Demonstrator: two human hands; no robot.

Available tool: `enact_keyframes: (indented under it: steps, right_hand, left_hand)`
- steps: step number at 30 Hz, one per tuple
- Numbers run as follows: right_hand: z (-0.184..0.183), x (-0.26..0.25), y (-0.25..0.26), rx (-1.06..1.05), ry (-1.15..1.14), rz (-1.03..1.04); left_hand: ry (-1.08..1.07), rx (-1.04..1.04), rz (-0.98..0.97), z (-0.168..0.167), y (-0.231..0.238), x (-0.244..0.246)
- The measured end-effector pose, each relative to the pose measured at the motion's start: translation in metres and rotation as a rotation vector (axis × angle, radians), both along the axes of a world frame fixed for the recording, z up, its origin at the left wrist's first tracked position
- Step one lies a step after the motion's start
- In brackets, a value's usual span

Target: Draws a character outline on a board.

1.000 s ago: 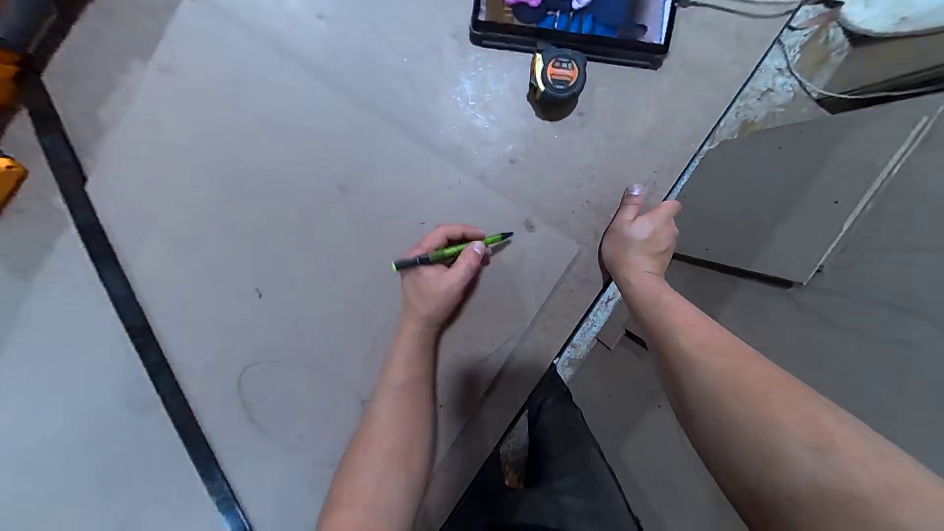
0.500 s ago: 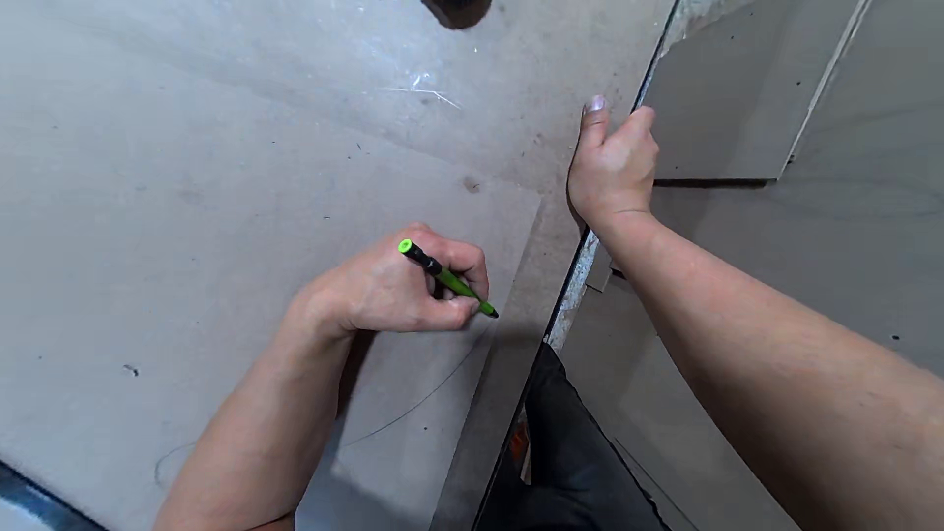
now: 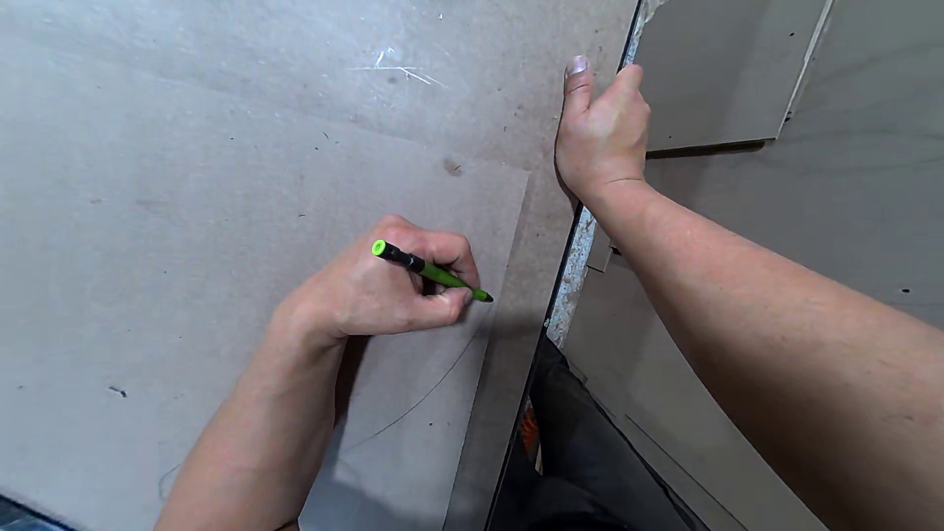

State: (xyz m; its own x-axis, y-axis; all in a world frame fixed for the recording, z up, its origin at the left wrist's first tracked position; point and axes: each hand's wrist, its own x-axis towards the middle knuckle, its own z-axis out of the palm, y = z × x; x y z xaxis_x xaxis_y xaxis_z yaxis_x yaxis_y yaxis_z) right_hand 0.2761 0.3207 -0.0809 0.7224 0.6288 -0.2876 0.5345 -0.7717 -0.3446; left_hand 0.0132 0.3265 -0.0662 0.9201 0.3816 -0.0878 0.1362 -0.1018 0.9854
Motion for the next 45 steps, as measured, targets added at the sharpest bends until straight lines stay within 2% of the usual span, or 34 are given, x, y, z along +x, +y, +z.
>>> enact_keyframes:
  steps: [4,9,13,18,24,28,36,38,41,43,45]
  right_hand:
    - [-0.001,0.001,0.0,0.012,0.002,0.001]
    - [0.0,0.0,0.0,0.012,-0.004,0.005]
    - [0.0,0.001,0.001,0.001,-0.019,0.016]
    - [0.001,-0.001,0.0,-0.014,-0.008,0.006]
    - [0.002,-0.001,0.0,-0.017,-0.019,0.007]
    - [0.001,-0.001,0.0,-0.025,-0.024,0.001]
    - [0.001,0.0,0.0,-0.029,-0.02,0.002]
    - [0.001,0.0,0.0,-0.034,-0.022,0.005]
    - [0.0,-0.001,0.0,-0.028,-0.031,0.003]
    - [0.0,-0.001,0.0,-0.025,-0.033,0.003]
    - [0.001,-0.002,0.0,-0.031,-0.031,0.005]
  left_hand:
    - [-0.025,0.022,0.146,-0.002,-0.004,0.003]
    - [-0.018,0.018,0.145,-0.002,-0.004,0.002]
    - [-0.042,0.037,0.417,-0.005,-0.011,0.01]
    - [-0.047,0.047,0.543,-0.007,-0.015,0.012]
    - [-0.105,0.067,1.06,-0.012,-0.017,0.017]
    - [-0.079,0.068,1.181,-0.011,-0.019,0.019]
    - [-0.075,0.134,1.093,-0.015,-0.02,0.018]
    - [-0.07,0.195,0.944,-0.015,-0.021,0.016]
    - [-0.096,0.238,0.578,-0.014,-0.019,0.01]
    - [-0.135,0.155,0.38,-0.013,-0.016,0.007]
    - [-0.237,-0.028,0.304,-0.012,-0.01,0.002]
